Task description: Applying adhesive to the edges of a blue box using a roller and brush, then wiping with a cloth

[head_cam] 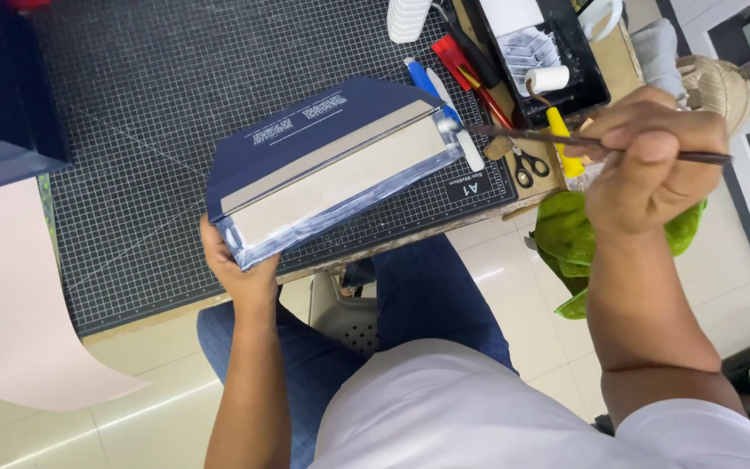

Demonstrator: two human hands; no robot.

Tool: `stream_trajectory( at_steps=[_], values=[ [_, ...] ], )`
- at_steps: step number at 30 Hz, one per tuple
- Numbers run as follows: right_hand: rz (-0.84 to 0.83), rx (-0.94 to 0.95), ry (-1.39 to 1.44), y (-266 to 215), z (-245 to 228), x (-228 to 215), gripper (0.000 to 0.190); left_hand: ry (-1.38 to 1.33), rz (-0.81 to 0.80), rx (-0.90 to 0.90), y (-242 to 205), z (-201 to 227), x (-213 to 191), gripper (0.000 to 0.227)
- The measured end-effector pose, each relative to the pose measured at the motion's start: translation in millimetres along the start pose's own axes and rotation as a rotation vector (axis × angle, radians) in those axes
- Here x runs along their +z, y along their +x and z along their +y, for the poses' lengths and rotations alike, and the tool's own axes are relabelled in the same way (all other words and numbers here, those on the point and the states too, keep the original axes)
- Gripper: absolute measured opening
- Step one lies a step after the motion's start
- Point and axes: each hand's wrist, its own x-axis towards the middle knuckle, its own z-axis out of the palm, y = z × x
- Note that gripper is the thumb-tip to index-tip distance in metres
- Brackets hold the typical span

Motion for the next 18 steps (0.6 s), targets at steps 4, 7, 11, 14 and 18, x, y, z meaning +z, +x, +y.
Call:
stream_trajectory(
  at_steps=[4,7,11,14,18],
  values=[
    [-0.091,0.026,-0.046,7,-15,17,0.032,0.04,0.016,-0.003,0,-2,-1,0.064],
    [0.0,-0.013,0.042,-9,7,-11,0.028,-0.012,0.008,0.0,0,3,3,0.063],
    [-0.027,-0.043,-0.03,1,-1,2,0.027,-0.024,0.025,0.01,1,2,4,0.061],
    [-0.111,0.014,-0.018,3,-6,5,0.029,-0.01,0.022,0.005,2,5,5,0.059],
    [-0.052,0.04,0.018,2,-10,-8,0.033,-0.016,-0.001,0.032,2,3,4,0.06]
  ],
)
